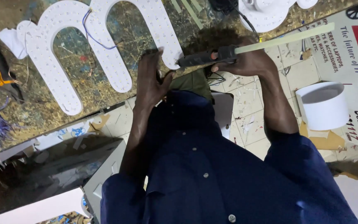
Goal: Assembling illuminated sign letters by gluing LED strips and wiring, then testing the connections with a battery.
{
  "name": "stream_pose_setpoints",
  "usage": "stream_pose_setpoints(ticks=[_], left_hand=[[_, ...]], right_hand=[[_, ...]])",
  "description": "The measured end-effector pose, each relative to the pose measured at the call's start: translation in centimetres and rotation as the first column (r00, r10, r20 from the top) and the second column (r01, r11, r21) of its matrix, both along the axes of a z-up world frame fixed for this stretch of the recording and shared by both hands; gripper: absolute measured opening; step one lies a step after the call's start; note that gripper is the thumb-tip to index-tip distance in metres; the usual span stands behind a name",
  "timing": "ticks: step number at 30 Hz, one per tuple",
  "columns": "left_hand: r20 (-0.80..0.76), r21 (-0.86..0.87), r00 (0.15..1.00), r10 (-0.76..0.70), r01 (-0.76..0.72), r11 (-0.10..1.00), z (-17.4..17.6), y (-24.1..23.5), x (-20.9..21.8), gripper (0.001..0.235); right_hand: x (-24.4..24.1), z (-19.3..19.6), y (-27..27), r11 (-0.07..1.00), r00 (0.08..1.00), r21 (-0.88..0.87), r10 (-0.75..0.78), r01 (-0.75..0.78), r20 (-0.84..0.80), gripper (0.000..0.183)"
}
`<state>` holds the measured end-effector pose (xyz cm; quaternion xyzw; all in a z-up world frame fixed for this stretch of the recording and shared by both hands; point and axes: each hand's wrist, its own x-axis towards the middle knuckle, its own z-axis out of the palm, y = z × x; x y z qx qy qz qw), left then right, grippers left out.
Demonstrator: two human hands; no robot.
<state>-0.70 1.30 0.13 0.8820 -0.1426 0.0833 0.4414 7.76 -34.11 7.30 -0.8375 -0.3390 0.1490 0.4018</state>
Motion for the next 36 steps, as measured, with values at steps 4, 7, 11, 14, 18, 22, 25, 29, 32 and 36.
stream_pose_setpoints(ticks=[4,7,11,14,18,22,25,29,32,36], left_hand=[[-0.102,0.008,0.995,-0.021,0.022,1.0,0.0,0.2,0.0,0.082],[-0.081,-0.002,0.997,-0.02,0.02,1.0,-0.4,0.1,-0.1,0.077],[-0.035,-0.042,0.999,-0.029,0.027,0.999,-0.2,0.2,-0.1,0.065],[0.01,-0.057,1.0,-0.011,0.012,0.998,-0.5,0.2,0.0,0.055],[-0.024,-0.04,1.0,-0.008,0.007,0.999,-2.0,0.3,-0.1,0.05],[0.046,-0.011,0.999,-0.002,0.003,1.0,-1.7,0.1,0.0,0.041],[0.059,-0.009,0.998,0.002,-0.001,1.0,-1.9,0.0,-0.1,0.04],[0.038,0.023,0.999,0.016,-0.017,1.0,-2.3,-0.1,0.1,0.041],[0.074,-0.002,0.997,0.011,-0.011,1.0,-2.2,-0.1,0.1,0.039],[0.088,0.004,0.996,0.009,-0.01,1.0,-1.6,-0.1,0.3,0.039]], right_hand=[[-1.1,0.9,0.3,0.991,0.995,-0.115,-0.08,0.073,-0.055,0.035],[-1.6,1.2,0.3,0.982,0.99,-0.144,-0.128,0.119,-0.058,0.042],[-2.0,1.6,0.5,0.986,0.994,-0.128,-0.11,0.106,-0.02,0.05],[-2.1,1.5,0.7,0.977,0.992,-0.171,-0.128,0.126,0.002,0.049],[-1.6,0.8,0.1,0.979,0.992,-0.19,-0.056,0.076,0.11,0.045],[-1.6,1.7,0.4,0.982,0.99,-0.156,-0.092,0.108,0.104,0.045],[-1.8,1.7,0.4,0.97,0.988,-0.199,-0.12,0.137,0.094,0.048],[-1.9,0.7,-0.1,0.956,0.984,-0.237,-0.16,0.174,0.076,0.046],[-1.8,-0.1,-0.7,0.954,0.982,-0.241,-0.162,0.181,0.094,0.05],[-1.7,-0.7,-0.7,0.964,0.979,-0.199,-0.152,0.178,0.136,0.048]])
